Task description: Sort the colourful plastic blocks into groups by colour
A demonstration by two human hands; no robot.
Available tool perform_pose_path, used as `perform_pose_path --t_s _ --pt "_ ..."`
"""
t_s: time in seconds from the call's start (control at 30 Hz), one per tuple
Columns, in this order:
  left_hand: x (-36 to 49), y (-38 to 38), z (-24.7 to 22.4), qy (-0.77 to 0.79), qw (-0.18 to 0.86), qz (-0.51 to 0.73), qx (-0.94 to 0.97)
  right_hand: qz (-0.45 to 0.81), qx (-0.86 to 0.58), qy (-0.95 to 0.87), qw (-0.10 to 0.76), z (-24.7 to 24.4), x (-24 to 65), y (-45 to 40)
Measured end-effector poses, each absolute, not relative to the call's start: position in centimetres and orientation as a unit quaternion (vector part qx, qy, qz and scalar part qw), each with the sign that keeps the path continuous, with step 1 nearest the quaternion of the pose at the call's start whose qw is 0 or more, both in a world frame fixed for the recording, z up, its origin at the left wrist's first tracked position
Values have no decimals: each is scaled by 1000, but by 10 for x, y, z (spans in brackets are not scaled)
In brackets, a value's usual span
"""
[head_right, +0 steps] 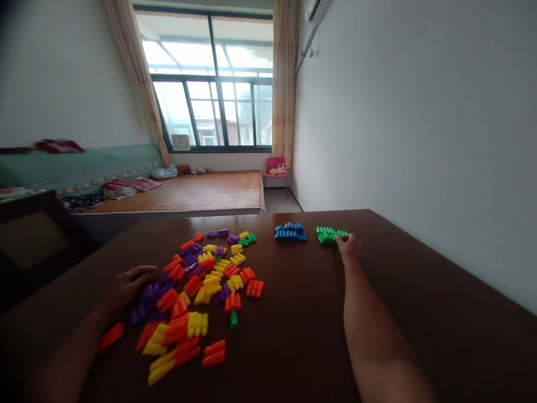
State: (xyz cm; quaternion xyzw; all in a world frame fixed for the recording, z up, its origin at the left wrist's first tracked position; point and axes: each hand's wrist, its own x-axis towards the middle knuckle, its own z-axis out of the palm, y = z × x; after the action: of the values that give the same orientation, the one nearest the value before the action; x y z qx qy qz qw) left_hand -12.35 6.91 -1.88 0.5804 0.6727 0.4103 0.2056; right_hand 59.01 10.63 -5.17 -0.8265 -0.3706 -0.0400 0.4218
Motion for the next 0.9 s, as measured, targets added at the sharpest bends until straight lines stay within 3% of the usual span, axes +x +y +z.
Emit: perform_pose_path --t_s 0.13,0.27,0.43,0.6,0.9 --pt "-126 69 -20 656 250 403 587 -32 -827 -377 415 -48 589 102" --pt "-119 64 -13 650 242 420 585 -90 -780 -395 476 -33 578 101" --pt "-105 56 -3 620 273 469 566 -67 -669 -534 512 -3 504 103" --pt "-103 55 -7 616 276 479 562 99 -506 -780 354 -2 379 108" --pt "-105 54 -9 601 229 465 608 68 -507 -832 213 -7 280 161"
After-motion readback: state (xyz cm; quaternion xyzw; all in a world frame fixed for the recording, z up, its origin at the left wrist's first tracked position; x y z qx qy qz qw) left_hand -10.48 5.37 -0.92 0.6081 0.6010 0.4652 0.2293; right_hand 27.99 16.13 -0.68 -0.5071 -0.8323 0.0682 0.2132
